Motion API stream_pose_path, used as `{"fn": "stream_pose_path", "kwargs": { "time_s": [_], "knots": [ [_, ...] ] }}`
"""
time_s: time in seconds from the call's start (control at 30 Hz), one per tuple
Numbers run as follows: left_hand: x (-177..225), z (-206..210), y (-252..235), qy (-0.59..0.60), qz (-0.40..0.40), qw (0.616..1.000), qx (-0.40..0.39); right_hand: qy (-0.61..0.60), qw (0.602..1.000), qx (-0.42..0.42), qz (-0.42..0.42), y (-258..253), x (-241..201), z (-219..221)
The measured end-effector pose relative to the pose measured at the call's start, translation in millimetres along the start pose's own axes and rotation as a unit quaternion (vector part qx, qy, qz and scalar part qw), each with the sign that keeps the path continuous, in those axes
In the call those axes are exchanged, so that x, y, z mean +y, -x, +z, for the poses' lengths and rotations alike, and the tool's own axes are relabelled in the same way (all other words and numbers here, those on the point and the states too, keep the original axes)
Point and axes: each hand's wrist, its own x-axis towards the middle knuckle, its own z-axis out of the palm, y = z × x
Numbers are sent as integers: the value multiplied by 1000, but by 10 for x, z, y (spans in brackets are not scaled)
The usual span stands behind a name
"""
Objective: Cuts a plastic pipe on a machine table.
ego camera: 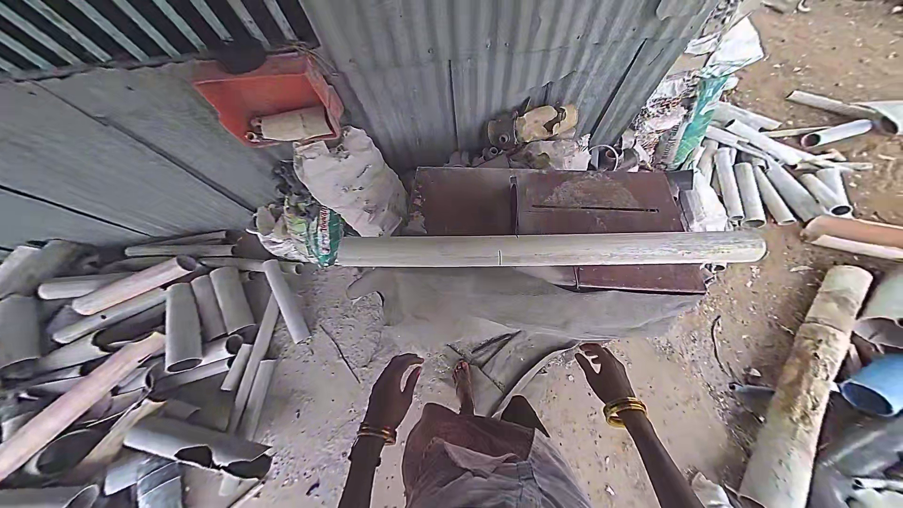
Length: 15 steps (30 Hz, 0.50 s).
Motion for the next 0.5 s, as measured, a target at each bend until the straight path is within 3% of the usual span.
{"fn": "stream_pose_path", "kwargs": {
  "time_s": [0.17, 0.33, 0.4, 0.5],
  "knots": [
    [391, -83, -1117, -21, 75, 997, 2, 0, 996, 86, 31, -611, -239, -159],
    [662, 228, -2090, -116, 33, 993, 4, 101, 985, 118, 72, -1457, -222, -206],
    [692, 383, -2382, -148, 11, 989, 7, 145, 978, 134, 65, -1803, -165, -242],
    [576, 601, -2707, -199, 44, 977, 64, 193, 971, 142, 1, -2273, -31, -300]
  ]
}}
